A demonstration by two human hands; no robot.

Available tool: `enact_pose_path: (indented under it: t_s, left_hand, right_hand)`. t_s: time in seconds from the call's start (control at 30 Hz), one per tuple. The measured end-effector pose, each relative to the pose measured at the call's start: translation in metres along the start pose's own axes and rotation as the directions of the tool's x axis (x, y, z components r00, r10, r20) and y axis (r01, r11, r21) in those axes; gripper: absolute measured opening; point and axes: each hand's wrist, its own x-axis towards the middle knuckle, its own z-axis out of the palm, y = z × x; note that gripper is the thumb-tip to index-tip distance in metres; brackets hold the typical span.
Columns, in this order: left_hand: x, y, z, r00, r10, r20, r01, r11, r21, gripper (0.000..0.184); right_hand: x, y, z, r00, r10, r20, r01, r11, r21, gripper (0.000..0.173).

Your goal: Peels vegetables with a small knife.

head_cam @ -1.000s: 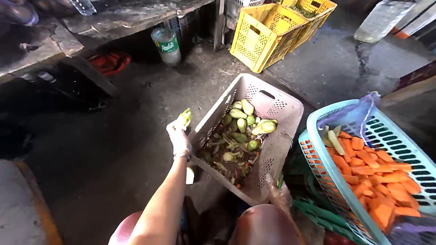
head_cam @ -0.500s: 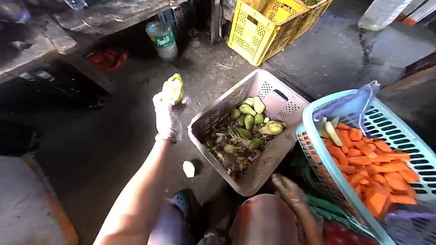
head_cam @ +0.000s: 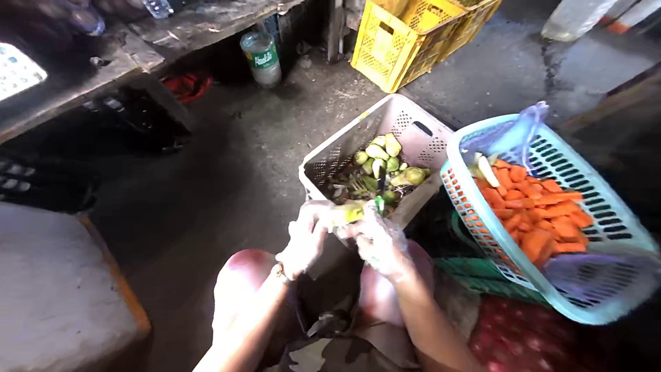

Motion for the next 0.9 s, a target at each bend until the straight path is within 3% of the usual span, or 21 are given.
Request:
enact_pose_path:
  t_s: [0.1,0.23,0.3,0.4,0.53,0.63,0.73,0.8,0.9]
  left_hand:
    - [-0.003,-0.008,-0.002,0.976,0.179,0.127,-0.197,0.969,0.149,0.040]
    - [-0.003,-0.016,0.001,0.968,0.208,0.138,-0.216,0.975,0.044,0.030]
    - [-0.002,-0.015,0.006,0.983,0.148,0.109,-0.140,0.987,-0.072,0.025]
    - [0.000,-0.003,0.010,0.995,-0.050,0.082,0.064,0.982,-0.179,0.024]
    - [0.001,-0.004,0.006,0.964,-0.258,0.056,0.264,0.932,-0.248,0.039]
    - [0.004,-0.001,0.003,0.906,-0.424,-0.003,0.400,0.856,-0.327,0.052]
    - [0.011,0.008,0.000,0.839,-0.545,-0.017,0.480,0.753,-0.451,0.057]
    - [0.013,0.012,-0.004,0.812,-0.584,0.001,0.472,0.655,-0.591,0.049]
    - [0.018,0.012,-0.011,0.726,-0.685,0.057,0.425,0.382,-0.821,0.035]
  right_hand:
    - [0.004,0.009,-0.004,0.991,0.120,0.051,-0.125,0.985,0.118,0.042]
    - [0.009,0.016,-0.016,0.977,0.122,0.177,-0.157,0.968,0.198,0.031]
    - [0.008,0.013,-0.019,0.977,0.128,0.171,-0.167,0.957,0.238,0.029]
    - [0.008,0.017,-0.024,0.983,0.083,0.162,-0.126,0.953,0.277,0.027]
    - [0.011,0.025,-0.025,0.995,-0.023,0.097,-0.002,0.968,0.252,0.026]
    - [0.011,0.022,-0.027,0.997,-0.079,0.023,0.074,0.981,0.177,0.031]
    - [0.010,0.015,-0.032,0.972,-0.181,-0.152,0.189,0.981,0.034,0.033]
    - [0.006,0.008,-0.046,0.912,-0.291,-0.289,0.244,0.951,-0.188,0.034]
    - [-0.012,-0.017,-0.083,0.748,-0.506,-0.429,0.254,0.816,-0.519,0.038]
